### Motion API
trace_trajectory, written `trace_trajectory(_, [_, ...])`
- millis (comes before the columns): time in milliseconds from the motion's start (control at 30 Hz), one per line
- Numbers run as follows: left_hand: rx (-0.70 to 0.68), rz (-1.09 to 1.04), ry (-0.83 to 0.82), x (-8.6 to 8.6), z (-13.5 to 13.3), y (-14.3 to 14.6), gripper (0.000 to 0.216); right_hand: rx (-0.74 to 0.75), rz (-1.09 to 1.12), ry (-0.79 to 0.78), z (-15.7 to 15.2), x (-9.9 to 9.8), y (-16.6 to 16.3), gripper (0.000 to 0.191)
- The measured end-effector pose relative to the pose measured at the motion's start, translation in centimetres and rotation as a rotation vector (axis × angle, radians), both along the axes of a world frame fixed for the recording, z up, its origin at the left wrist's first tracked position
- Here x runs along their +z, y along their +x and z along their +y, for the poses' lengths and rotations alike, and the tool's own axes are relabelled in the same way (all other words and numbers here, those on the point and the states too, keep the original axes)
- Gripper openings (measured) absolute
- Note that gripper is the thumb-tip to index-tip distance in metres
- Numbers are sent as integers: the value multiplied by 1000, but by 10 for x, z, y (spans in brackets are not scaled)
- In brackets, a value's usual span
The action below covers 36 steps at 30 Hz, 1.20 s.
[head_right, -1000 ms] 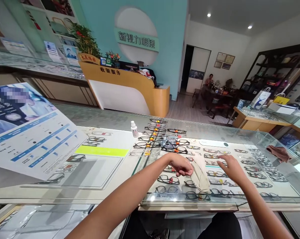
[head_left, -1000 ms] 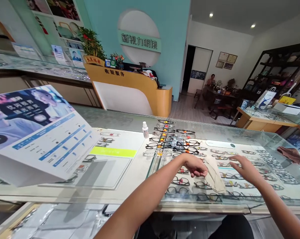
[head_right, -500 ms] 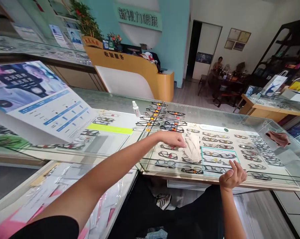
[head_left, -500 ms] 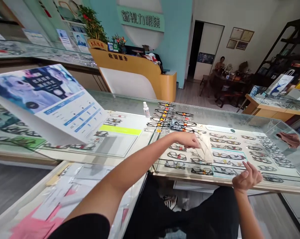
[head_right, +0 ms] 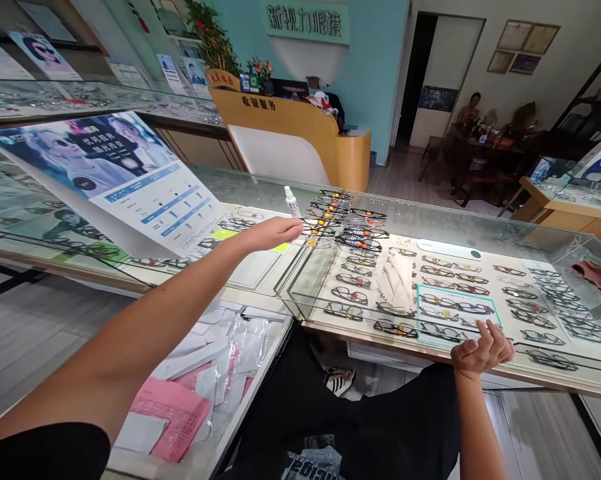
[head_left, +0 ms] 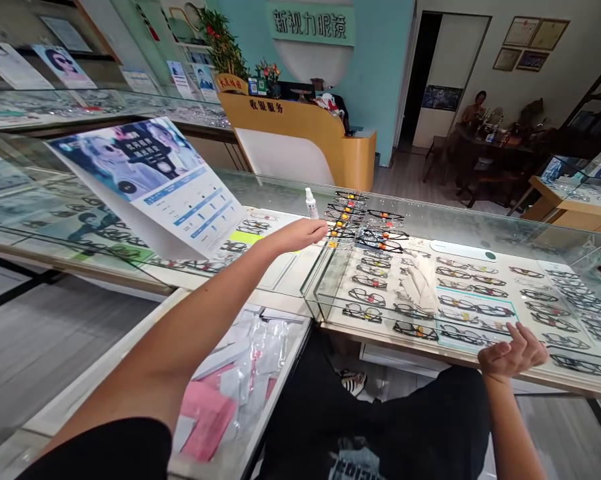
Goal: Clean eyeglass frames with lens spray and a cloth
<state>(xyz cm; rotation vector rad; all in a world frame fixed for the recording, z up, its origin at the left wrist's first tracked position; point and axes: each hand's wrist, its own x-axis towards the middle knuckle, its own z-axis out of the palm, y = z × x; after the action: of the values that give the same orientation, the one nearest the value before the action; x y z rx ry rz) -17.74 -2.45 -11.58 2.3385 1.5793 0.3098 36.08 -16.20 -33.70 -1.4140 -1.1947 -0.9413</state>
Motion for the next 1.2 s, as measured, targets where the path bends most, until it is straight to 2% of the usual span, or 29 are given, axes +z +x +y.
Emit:
trace_trajectory(100, [20, 80, 57, -11, 11, -13, 36, 25, -72, 69, 1, 1, 1, 59])
trace_trajectory(233, [-72, 116, 110, -19, 28, -18, 33, -1, -93, 91, 2, 1, 1, 57])
trace_trajectory(400, [-195, 213, 13, -24, 48, -12, 40, -26, -86, 85, 2, 1, 1, 59])
trace_trajectory(567, [-220, 286, 11, -27, 65, -7, 35, 6, -136, 92, 1, 2, 3, 53])
trace_trajectory(733, [-211, 308, -49, -28, 76, -2, 31, -2, -102, 63, -1, -1, 5, 59])
trace_trajectory(867, [-197, 357, -70, -24, 75, 6, 23, -10, -58, 16, -2, -1, 3, 63])
trace_trajectory(1033, [-178, 371, -67, -17, 60, 9, 17, -28, -28, -41, -4, 2, 1, 68])
trace_trajectory(1200, [-164, 292, -58, -7, 40, -11, 30, -2, -103, 32, -3, 2, 2, 57])
